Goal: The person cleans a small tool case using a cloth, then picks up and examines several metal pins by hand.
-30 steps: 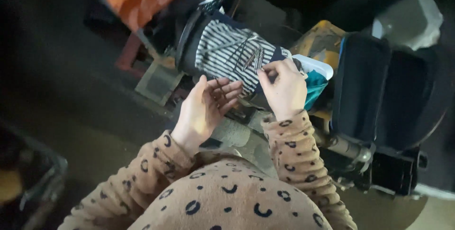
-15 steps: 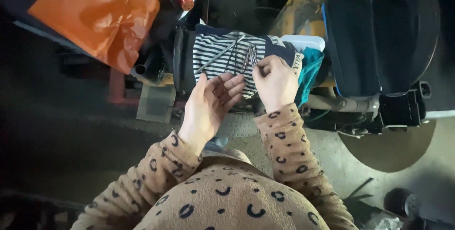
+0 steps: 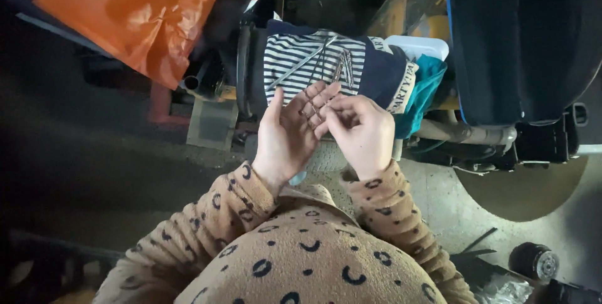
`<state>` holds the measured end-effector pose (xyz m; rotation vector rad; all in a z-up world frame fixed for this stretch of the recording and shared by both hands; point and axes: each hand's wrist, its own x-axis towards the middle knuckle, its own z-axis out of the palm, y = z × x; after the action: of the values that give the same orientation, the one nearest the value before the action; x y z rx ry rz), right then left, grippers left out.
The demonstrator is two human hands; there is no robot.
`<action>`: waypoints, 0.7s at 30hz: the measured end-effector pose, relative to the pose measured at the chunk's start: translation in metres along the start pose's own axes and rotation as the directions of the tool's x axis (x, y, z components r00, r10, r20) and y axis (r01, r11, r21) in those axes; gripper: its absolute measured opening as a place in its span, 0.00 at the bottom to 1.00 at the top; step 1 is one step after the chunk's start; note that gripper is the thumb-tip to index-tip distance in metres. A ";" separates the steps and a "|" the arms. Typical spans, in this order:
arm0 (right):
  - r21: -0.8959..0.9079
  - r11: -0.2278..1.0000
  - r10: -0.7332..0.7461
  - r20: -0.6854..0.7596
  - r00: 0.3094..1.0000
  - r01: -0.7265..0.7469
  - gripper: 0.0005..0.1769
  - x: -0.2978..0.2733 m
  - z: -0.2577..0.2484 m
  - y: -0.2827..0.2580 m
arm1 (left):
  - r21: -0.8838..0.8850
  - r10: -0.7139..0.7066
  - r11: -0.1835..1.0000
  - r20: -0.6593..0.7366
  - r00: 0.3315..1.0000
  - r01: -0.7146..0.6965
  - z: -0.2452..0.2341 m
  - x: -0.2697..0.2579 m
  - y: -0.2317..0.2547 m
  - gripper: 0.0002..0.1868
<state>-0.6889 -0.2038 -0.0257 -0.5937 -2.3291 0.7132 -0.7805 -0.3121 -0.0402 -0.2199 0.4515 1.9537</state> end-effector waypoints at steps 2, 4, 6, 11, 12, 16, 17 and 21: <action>0.002 1.000 -0.023 0.003 1.000 0.023 0.07 -0.002 0.004 0.000 | -0.011 0.007 1.000 -0.004 1.000 -0.007 -0.003 0.001 -0.001 0.44; 0.001 0.999 -0.046 0.005 0.999 0.046 0.07 -0.004 0.006 0.001 | -0.025 0.013 1.000 -0.006 1.000 -0.013 -0.005 0.001 -0.001 0.45; 0.000 1.000 -0.010 0.045 0.999 0.010 0.05 -0.006 0.007 0.003 | -0.030 0.012 0.999 -0.032 0.999 -0.013 -0.005 0.000 0.000 0.44; -0.020 1.000 0.012 0.064 0.998 -0.011 0.05 -0.010 0.011 0.004 | -0.044 0.024 0.999 -0.032 0.999 -0.026 -0.008 -0.001 0.000 0.42; -0.037 0.999 0.014 0.071 0.997 -0.011 0.05 -0.010 0.012 0.004 | -0.049 0.026 0.998 -0.023 0.999 -0.027 -0.010 0.000 -0.001 0.41; -0.034 0.999 0.029 0.071 0.997 -0.027 0.05 -0.003 0.002 -0.007 | -0.029 0.022 0.999 -0.016 1.000 -0.023 -0.005 0.000 0.002 0.42; -0.007 0.997 0.072 0.071 0.995 -0.071 0.03 -0.001 -0.002 -0.008 | -0.033 0.006 0.999 -0.042 0.999 -0.008 -0.002 0.000 0.004 0.42; -0.035 0.996 0.087 0.008 0.996 -0.087 0.04 0.008 -0.019 0.016 | -0.033 -0.018 0.999 -0.070 0.997 0.016 0.007 -0.002 0.009 0.44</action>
<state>-0.6785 -0.1811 -0.0192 -0.7127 -2.3401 0.7177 -0.7878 -0.3147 -0.0314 -0.3126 0.4624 1.9425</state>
